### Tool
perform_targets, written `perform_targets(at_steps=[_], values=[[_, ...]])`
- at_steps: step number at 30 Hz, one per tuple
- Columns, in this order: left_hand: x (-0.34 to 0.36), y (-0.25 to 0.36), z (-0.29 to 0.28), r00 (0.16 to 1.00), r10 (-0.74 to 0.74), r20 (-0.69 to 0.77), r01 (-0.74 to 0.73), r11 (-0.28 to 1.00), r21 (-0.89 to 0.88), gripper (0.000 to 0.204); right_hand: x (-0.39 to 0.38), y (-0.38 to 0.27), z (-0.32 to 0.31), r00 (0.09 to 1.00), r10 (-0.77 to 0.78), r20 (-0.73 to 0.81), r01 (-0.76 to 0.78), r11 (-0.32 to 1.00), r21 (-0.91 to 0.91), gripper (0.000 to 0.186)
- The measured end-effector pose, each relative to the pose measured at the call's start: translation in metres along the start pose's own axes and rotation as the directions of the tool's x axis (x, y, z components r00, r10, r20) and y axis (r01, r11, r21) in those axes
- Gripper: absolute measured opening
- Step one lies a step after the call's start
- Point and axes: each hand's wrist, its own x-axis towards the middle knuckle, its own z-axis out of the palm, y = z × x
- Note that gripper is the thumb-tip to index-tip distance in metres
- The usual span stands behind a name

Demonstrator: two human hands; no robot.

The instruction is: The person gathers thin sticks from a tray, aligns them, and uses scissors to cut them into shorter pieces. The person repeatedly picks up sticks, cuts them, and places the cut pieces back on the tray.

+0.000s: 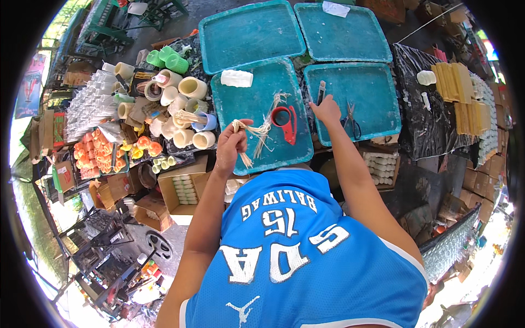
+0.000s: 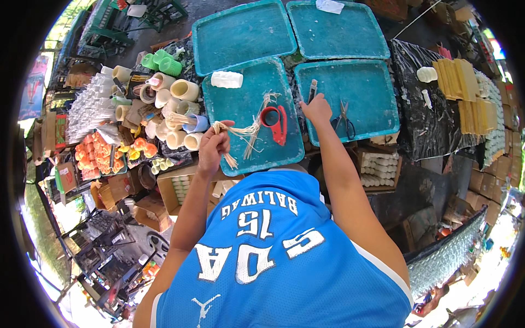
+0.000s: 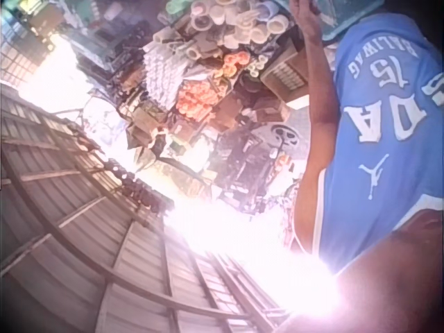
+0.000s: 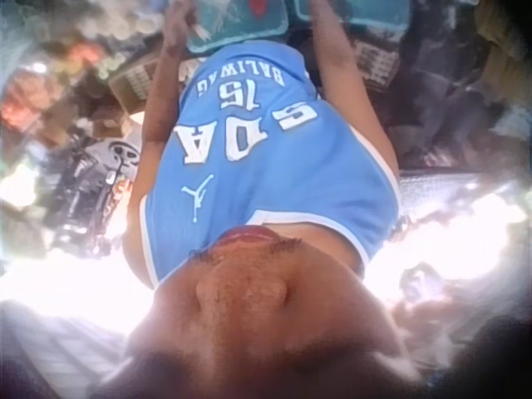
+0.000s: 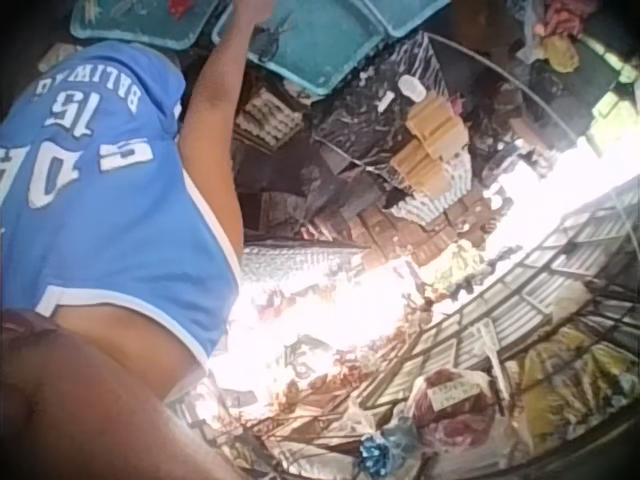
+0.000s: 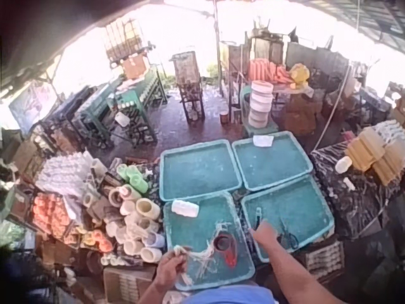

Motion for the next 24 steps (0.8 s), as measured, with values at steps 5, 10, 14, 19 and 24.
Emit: perform_targets(at_steps=[5, 10, 14, 19, 24], values=[[-0.003, -0.003, 0.000, 0.998, 0.003, -0.067, -0.002, 1.000, 0.005, 0.031, 0.016, 0.007, 0.009, 0.992, -0.013, 0.128, 0.000, 0.995, 0.104, 0.061], [0.011, -0.002, -0.002, 0.998, 0.018, -0.055, -0.019, 1.000, -0.007, 0.029, 0.036, 0.042, 0.020, 0.965, -0.081, 0.249, 0.006, 0.958, 0.286, 0.056], [0.006, 0.000, -0.008, 0.996, 0.044, -0.075, -0.039, 0.997, 0.061, 0.029, -0.011, 0.033, 0.006, 0.952, -0.156, 0.262, -0.095, 0.662, 0.743, 0.048], [0.009, -0.002, -0.010, 0.989, 0.132, -0.069, -0.117, 0.974, 0.192, 0.026, -0.079, 0.033, -0.006, 0.981, -0.151, 0.119, -0.067, 0.308, 0.949, 0.031], [0.016, 0.001, -0.010, 0.992, 0.122, 0.009, -0.123, 0.988, 0.094, 0.024, -0.128, 0.001, -0.053, 0.949, -0.206, 0.239, -0.300, -0.353, 0.886, 0.024]])
